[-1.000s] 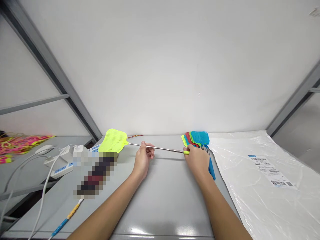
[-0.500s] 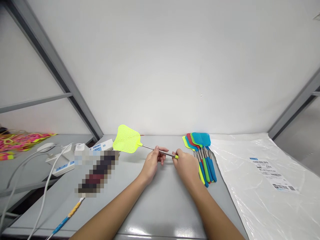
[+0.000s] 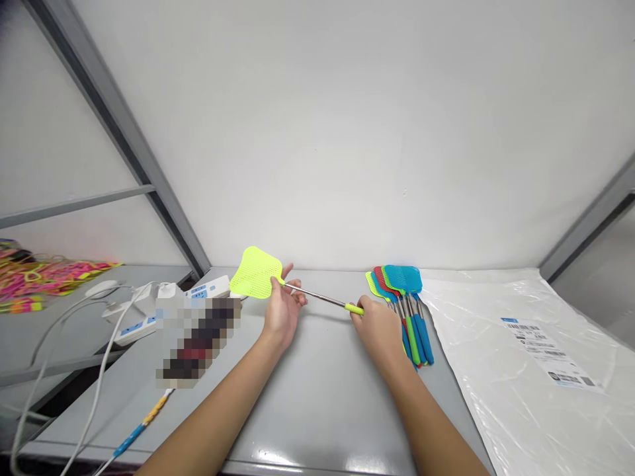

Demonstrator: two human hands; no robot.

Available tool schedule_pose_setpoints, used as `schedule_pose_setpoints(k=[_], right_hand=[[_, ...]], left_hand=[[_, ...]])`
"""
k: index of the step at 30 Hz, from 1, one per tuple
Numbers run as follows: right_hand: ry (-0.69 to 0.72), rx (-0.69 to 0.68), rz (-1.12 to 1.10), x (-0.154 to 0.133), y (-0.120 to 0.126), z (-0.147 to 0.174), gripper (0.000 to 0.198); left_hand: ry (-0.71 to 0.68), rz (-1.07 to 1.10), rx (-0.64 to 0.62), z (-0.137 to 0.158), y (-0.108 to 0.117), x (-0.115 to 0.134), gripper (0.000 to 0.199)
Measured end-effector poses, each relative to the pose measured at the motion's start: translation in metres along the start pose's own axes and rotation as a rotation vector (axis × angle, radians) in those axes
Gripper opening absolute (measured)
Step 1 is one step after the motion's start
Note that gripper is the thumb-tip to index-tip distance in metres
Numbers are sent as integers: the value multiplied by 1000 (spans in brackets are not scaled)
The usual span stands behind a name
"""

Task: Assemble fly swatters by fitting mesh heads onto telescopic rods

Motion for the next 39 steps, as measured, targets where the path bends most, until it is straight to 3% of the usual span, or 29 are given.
schedule_pose_setpoints(k=[7,13,17,23,29,39], right_hand=[[141,-65,-87,-10,-6,6,19],[279,-114,-145,-30,-11,19,35],[333,-143,-165,-37,-10,22,40],[341,-148,-174,-41,-14,24,40],[301,-126,-183,-46,-21,28,38],[261,-144,-264,-45,-21,27,31]], left_hand=[[-91,70,123,-16,18,16,38],[-81,186,258,-28,34,25,22],[-135,153,294,-33,41,34,30],[-153,23,172,-26,27,23,38],[-12,-32,-9,-7,4,-4,45],[90,-73,-58,-6,6,-4,47]])
Point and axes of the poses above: each hand's wrist, its own z-axis away from the middle knuckle, its own y-axis out of the back of the hand, x = y × z, the point moved 2 cm from there along -z, towards the middle knuckle, and after that the axes turned 3 degrees about z, right-handed, at the moved point
